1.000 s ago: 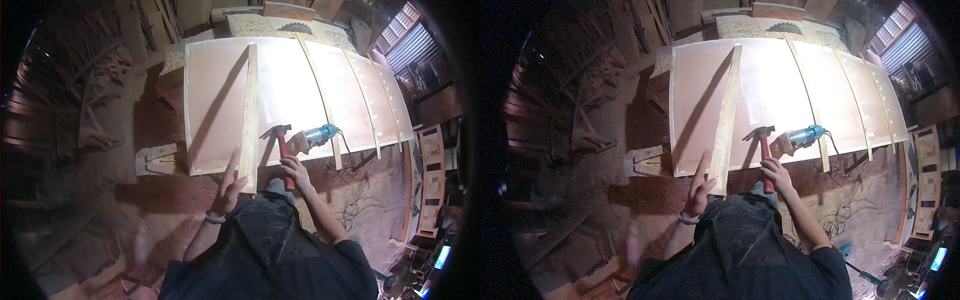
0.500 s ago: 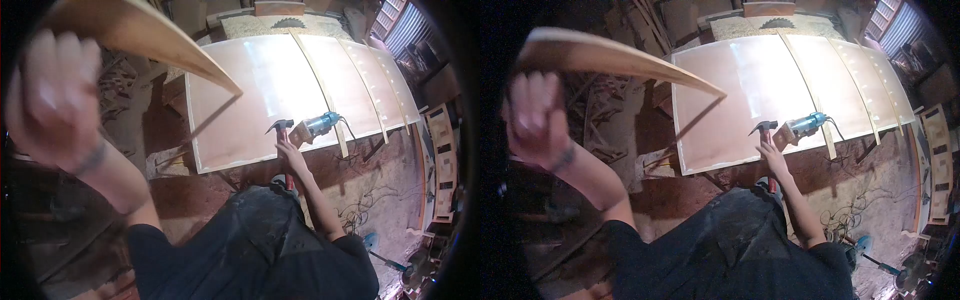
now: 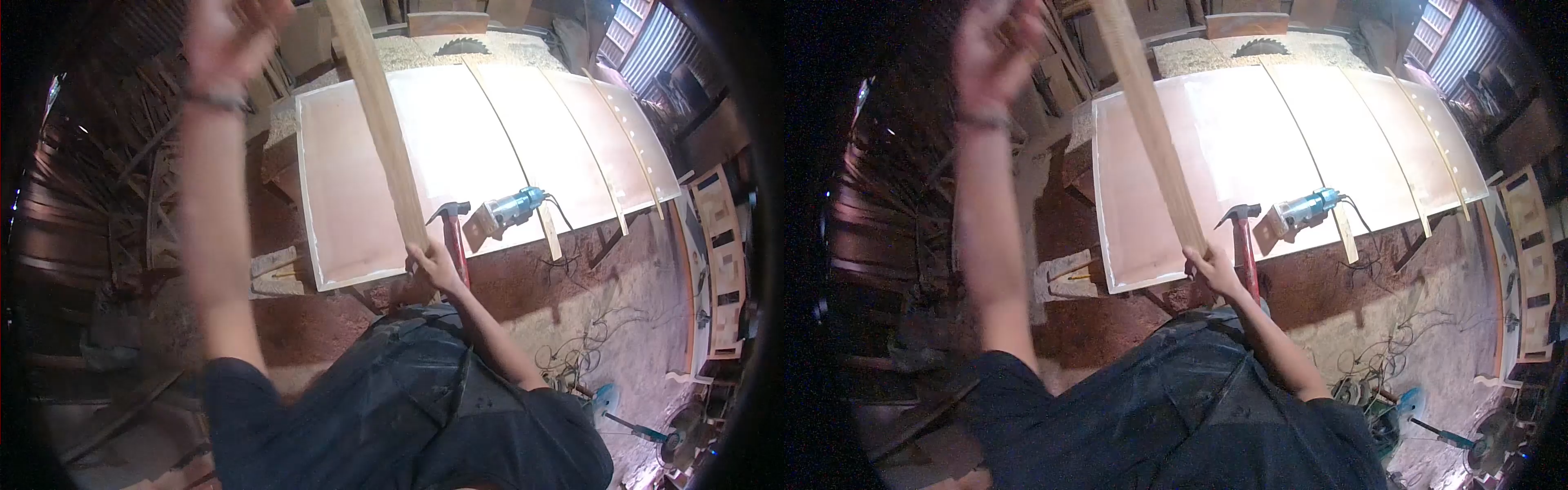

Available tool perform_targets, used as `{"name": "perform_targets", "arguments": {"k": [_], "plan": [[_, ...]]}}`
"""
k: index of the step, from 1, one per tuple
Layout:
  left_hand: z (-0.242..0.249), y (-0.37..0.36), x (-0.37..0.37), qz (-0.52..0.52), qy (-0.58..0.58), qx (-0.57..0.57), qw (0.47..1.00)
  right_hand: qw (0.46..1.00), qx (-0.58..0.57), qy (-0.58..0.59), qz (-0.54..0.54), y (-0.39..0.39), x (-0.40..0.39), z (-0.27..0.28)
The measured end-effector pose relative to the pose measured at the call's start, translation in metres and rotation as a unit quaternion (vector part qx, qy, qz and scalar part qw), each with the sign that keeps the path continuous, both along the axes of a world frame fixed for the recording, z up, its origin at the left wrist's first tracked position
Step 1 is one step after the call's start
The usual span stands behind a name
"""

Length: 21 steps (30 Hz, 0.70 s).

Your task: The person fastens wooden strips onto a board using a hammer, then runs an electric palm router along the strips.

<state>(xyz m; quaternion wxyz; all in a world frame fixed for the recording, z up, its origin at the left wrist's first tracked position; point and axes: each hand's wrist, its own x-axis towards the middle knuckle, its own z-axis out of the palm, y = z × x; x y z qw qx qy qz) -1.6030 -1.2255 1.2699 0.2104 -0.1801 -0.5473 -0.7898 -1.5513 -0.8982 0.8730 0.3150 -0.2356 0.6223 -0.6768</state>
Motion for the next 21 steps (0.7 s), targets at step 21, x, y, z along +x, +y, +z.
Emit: {"name": "perform_targets", "arguments": {"k": [21], "plan": [[-0.276,0.116,0.026,0.078,-0.036,-0.141,0.986,0.964,-0.163,-0.208,-0.032,-0.046,-0.045,0.176]]}}
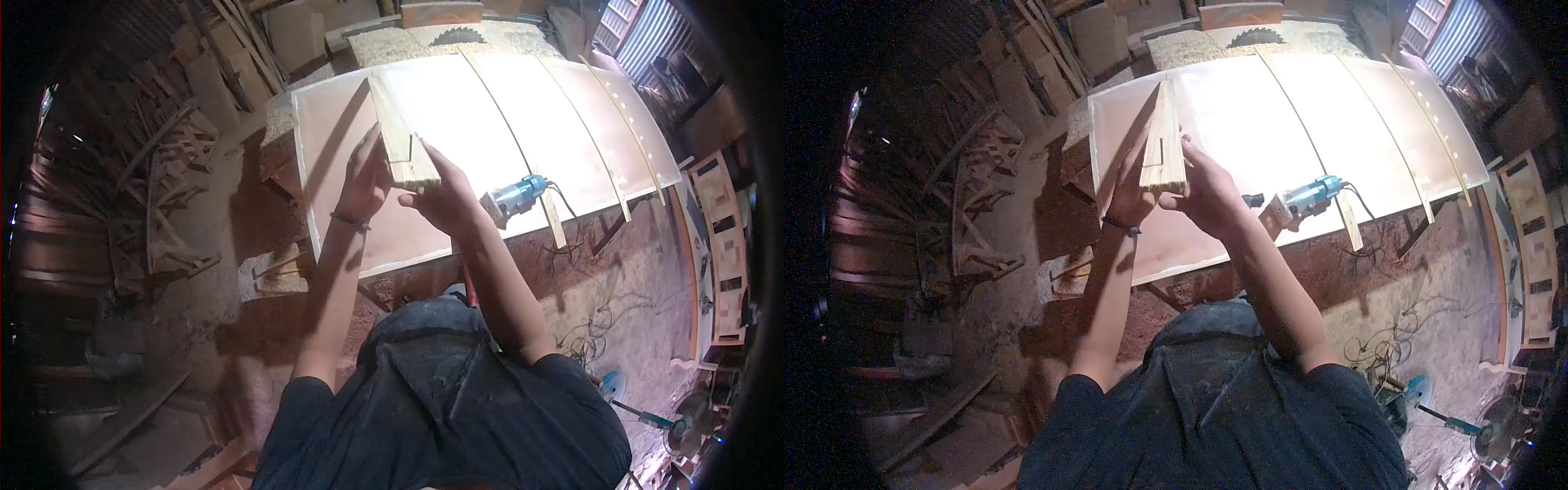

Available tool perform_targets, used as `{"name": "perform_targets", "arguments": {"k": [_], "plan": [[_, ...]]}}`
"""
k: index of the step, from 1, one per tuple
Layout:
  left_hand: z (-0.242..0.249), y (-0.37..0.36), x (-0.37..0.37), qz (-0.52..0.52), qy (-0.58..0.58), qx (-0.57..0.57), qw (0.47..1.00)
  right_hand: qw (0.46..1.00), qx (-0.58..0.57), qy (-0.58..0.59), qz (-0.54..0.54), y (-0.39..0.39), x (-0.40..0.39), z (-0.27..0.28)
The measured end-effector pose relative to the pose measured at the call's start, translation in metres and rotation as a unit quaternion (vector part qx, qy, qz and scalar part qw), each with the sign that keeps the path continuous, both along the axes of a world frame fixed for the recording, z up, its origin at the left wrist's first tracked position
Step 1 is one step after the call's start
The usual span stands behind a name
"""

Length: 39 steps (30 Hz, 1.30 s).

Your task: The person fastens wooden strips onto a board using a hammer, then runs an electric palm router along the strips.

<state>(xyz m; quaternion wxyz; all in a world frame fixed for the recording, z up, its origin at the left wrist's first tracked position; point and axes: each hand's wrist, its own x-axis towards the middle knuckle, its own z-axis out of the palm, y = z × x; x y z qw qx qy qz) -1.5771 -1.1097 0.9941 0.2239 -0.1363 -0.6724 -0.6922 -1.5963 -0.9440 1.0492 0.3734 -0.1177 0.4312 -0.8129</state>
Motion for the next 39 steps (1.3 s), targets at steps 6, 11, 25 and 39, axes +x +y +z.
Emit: {"name": "perform_targets", "arguments": {"k": [6,11,25,39], "plan": [[-0.01,-0.017,-0.026,-0.18,-0.121,0.298,0.93,0.999,-0.022,-0.027,0.001,-0.001,-0.016,0.01],[0.01,0.009,-0.011,0.119,-0.017,-0.143,0.982,1.0,0.016,0.008,-0.015,-0.003,-0.021,0.012],[-0.138,0.015,0.015,0.031,-0.312,0.339,0.887,0.977,0.2,-0.005,0.066,0.063,0.024,-0.164],[-0.303,0.097,0.113,-0.025,-0.588,0.267,0.763,0.92,0.385,-0.028,0.07,0.082,0.049,-0.348]]}}
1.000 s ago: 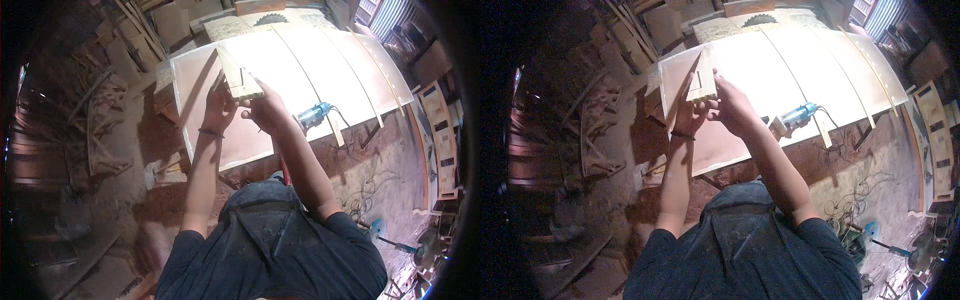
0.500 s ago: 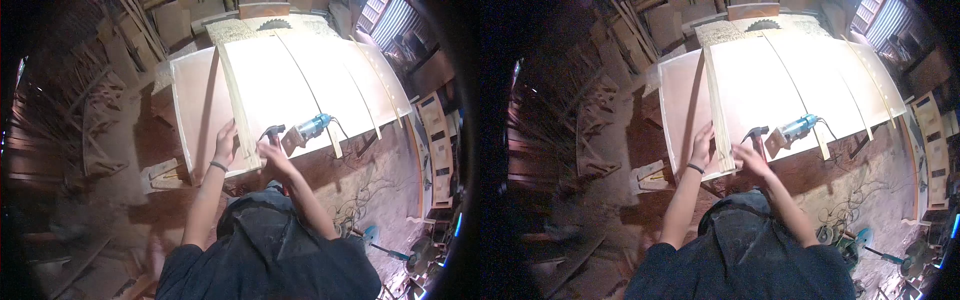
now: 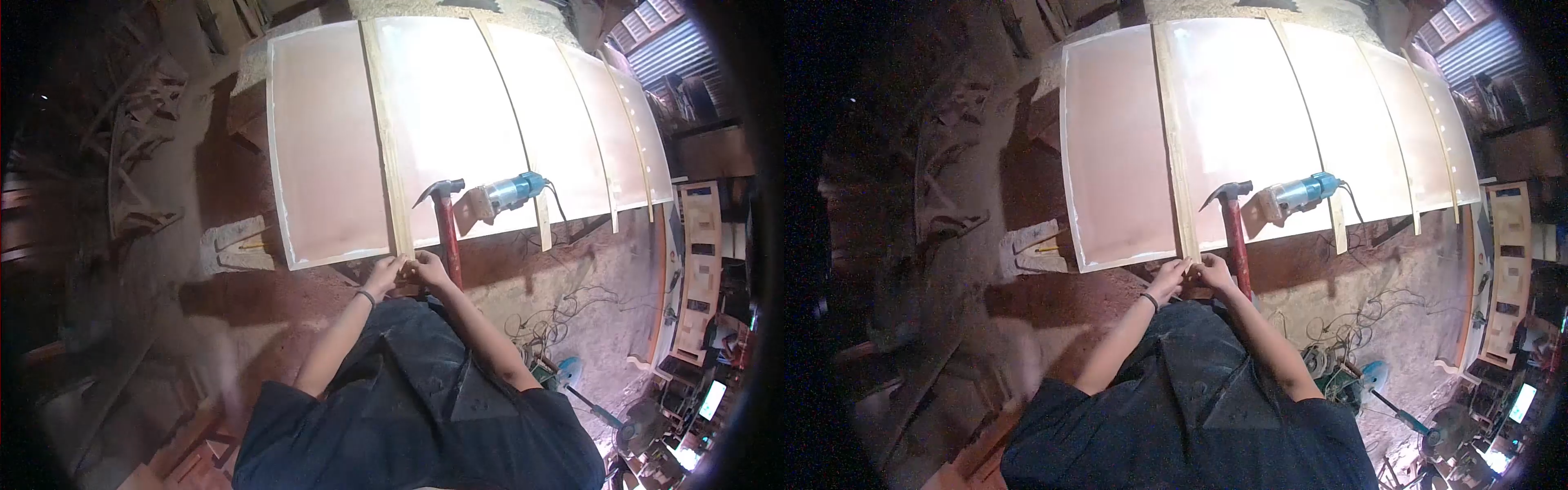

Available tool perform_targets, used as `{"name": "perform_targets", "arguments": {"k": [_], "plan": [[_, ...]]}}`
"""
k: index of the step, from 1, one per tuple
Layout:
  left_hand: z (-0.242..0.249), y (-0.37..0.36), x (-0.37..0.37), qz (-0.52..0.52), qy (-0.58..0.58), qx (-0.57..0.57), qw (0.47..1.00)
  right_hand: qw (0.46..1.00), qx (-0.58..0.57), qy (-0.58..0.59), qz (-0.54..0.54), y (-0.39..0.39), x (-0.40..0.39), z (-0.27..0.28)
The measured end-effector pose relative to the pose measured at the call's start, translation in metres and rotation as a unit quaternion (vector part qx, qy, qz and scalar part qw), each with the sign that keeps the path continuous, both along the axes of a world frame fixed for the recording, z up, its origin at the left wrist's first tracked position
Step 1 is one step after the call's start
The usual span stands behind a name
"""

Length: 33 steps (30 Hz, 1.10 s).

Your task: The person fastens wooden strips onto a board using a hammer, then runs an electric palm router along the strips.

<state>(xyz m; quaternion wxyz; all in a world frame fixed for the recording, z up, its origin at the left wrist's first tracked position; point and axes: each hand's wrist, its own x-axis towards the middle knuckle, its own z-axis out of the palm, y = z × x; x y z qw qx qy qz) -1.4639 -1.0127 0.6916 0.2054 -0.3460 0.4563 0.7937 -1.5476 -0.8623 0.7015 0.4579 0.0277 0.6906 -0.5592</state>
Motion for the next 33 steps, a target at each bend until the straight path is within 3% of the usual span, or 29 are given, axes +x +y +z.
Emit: {"name": "perform_targets", "arguments": {"k": [1,3,7,10,12,15,18,21,24,27,33], "plan": [[0.023,0.003,0.002,0.025,-0.022,0.008,0.999,0.998,0.021,0.048,0.018,0.004,0.003,-0.025],[0.042,0.008,0.003,0.081,-0.054,0.021,0.995,0.976,0.072,0.194,0.07,0.006,0.002,-0.023],[-0.014,0.013,0.013,0.115,0.051,0.074,0.989,0.914,0.144,0.374,0.063,0.012,-0.015,0.019],[-0.011,0.016,0.011,0.132,-0.002,0.082,0.988,0.888,0.191,0.419,0.018,0.019,-0.034,0.053],[-0.007,0.018,0.006,0.164,0.014,0.119,0.979,0.828,0.204,0.522,0.008,0.031,-0.043,0.049],[-0.008,0.018,-0.004,0.186,0.021,0.135,0.973,0.822,0.277,0.496,0.034,0.047,-0.046,0.043],[-0.01,0.021,-0.009,0.188,-0.004,0.14,0.972,0.909,0.229,0.349,0.004,0.058,-0.044,0.031],[-0.004,0.027,-0.012,0.19,-0.001,0.156,0.969,0.938,0.202,0.277,-0.052,0.062,-0.036,0.022],[-0.002,0.029,-0.018,0.187,-0.011,0.153,0.97,0.925,0.206,0.309,-0.081,0.059,-0.035,0.018],[0.0,0.029,-0.017,0.181,-0.017,0.161,0.97,0.919,0.286,0.271,-0.022,0.06,-0.042,0.015],[-0.001,0.033,-0.018,0.172,-0.026,0.15,0.973,0.915,0.302,0.267,0.002,0.062,-0.048,0.019]]}}
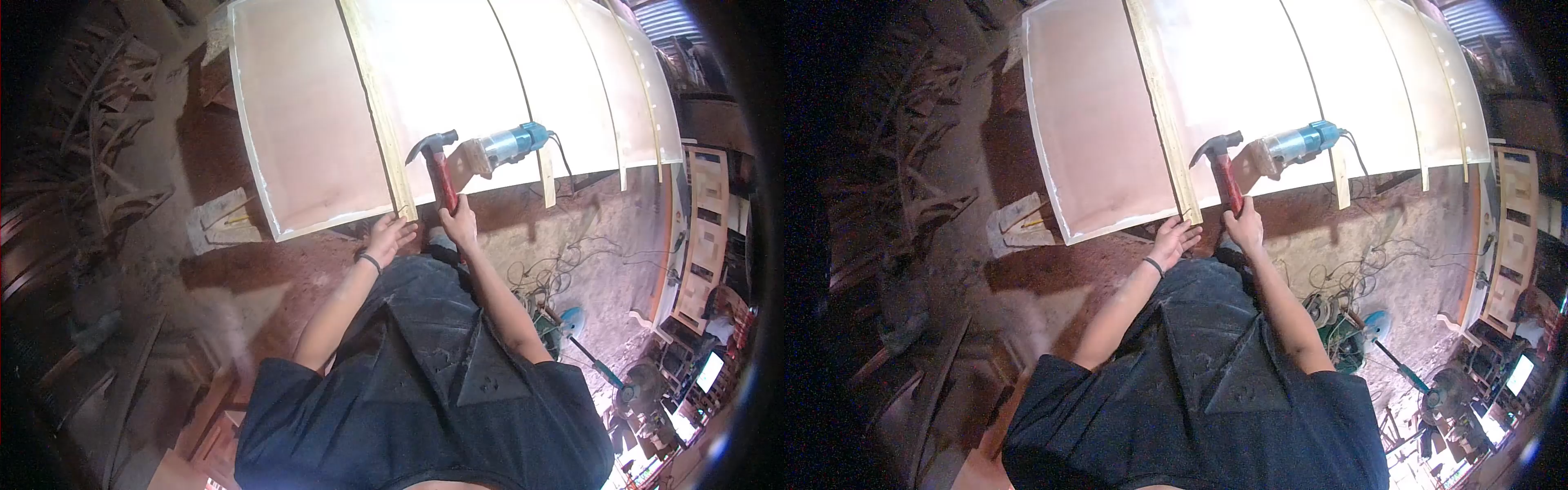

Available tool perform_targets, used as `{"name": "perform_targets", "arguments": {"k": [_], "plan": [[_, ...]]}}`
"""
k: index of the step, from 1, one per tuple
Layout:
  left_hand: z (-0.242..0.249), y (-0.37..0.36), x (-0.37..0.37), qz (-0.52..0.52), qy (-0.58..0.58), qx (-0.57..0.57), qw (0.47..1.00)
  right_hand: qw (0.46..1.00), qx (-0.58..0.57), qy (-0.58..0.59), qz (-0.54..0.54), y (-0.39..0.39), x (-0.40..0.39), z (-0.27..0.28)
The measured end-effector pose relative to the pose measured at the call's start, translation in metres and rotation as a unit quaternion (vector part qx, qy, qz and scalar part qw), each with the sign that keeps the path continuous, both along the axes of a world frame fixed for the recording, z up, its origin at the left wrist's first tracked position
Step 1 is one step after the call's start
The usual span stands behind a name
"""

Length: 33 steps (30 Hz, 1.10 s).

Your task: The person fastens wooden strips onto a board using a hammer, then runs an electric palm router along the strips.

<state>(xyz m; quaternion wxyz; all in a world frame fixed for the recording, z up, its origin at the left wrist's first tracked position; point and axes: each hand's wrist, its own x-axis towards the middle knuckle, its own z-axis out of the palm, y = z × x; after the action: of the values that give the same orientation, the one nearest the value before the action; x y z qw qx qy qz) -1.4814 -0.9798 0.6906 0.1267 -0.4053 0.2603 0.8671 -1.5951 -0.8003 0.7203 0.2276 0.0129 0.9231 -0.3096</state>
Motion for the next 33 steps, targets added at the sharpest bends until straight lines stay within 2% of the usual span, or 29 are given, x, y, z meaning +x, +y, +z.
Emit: {"name": "perform_targets", "arguments": {"k": [26,28,33], "plan": [[0.009,0.023,-0.007,0.018,-0.009,-0.1,0.995,0.999,0.0,-0.002,0.036,0.005,-0.008,-0.002],[-0.006,0.024,-0.002,0.021,-0.007,-0.109,0.994,0.998,0.018,-0.037,0.049,0.007,-0.011,-0.005],[0.007,0.035,-0.013,0.067,-0.004,-0.132,0.989,0.993,-0.019,-0.05,0.107,0.02,-0.042,-0.003]]}}
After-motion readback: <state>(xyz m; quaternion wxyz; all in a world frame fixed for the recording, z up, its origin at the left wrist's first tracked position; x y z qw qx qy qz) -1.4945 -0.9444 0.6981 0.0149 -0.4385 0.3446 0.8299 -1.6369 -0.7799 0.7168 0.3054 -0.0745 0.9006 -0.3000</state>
